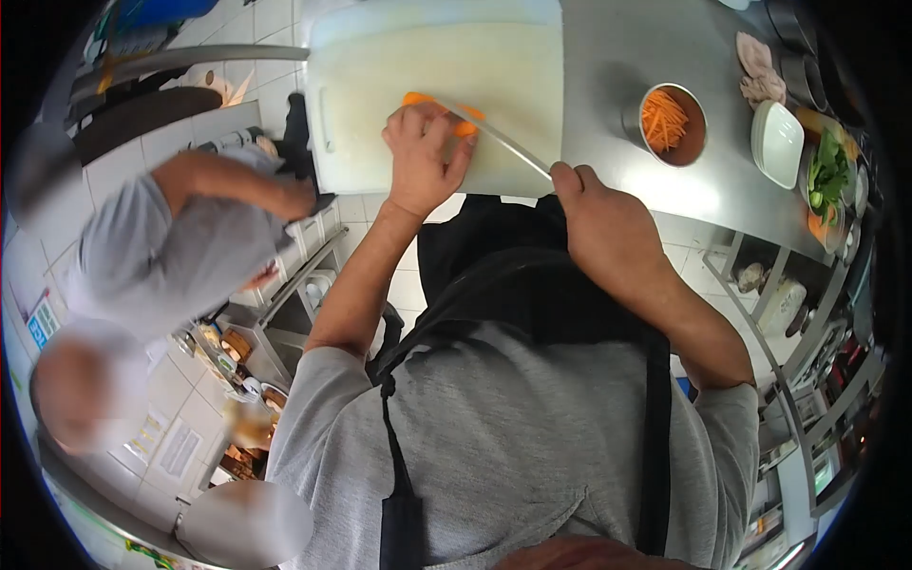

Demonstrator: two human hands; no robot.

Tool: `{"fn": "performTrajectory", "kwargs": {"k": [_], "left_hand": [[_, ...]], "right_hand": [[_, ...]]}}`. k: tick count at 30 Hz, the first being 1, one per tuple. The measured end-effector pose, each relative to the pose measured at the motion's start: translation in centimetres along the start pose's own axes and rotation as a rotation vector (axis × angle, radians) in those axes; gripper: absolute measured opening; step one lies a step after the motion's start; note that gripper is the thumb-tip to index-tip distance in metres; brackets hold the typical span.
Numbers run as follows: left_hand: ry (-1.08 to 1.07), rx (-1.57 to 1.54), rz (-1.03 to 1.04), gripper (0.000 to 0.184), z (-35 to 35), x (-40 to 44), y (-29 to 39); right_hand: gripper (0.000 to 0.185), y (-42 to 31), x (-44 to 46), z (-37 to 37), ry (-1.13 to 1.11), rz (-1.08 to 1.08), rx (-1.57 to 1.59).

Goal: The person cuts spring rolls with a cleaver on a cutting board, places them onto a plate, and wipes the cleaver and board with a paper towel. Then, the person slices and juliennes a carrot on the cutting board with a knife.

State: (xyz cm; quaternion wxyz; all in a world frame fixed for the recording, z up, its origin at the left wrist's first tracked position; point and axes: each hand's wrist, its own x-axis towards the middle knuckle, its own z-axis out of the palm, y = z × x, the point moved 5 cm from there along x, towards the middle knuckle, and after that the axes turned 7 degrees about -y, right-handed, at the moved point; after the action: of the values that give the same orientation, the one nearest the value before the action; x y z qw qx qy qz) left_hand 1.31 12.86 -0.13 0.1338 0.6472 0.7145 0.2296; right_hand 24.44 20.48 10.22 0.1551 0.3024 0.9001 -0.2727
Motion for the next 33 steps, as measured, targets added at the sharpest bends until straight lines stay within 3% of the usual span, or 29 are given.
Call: {"fn": "performTrajectory", "kwargs": {"k": [15, 23, 33], "left_hand": [[0.020, -0.048, -0.019, 0.035, 1.3, 0.0, -0.6], [0.052, -0.067, -0.008, 0.036, 2.2, 0.3, -1.0], [0.069, -0.079, 0.005, 0.038, 2.5, -0.1, -1.7]], "right_hand": [[0.015, 0.1, 1.3, -0.2, -0.085, 0.020, 0.050], [0.016, 0.3, 5.9, 1.3, -0.015, -0.034, 0.130], [0.017, 1.3, 4.3, 2.0, -0.097, 0.023, 0.165]]}}
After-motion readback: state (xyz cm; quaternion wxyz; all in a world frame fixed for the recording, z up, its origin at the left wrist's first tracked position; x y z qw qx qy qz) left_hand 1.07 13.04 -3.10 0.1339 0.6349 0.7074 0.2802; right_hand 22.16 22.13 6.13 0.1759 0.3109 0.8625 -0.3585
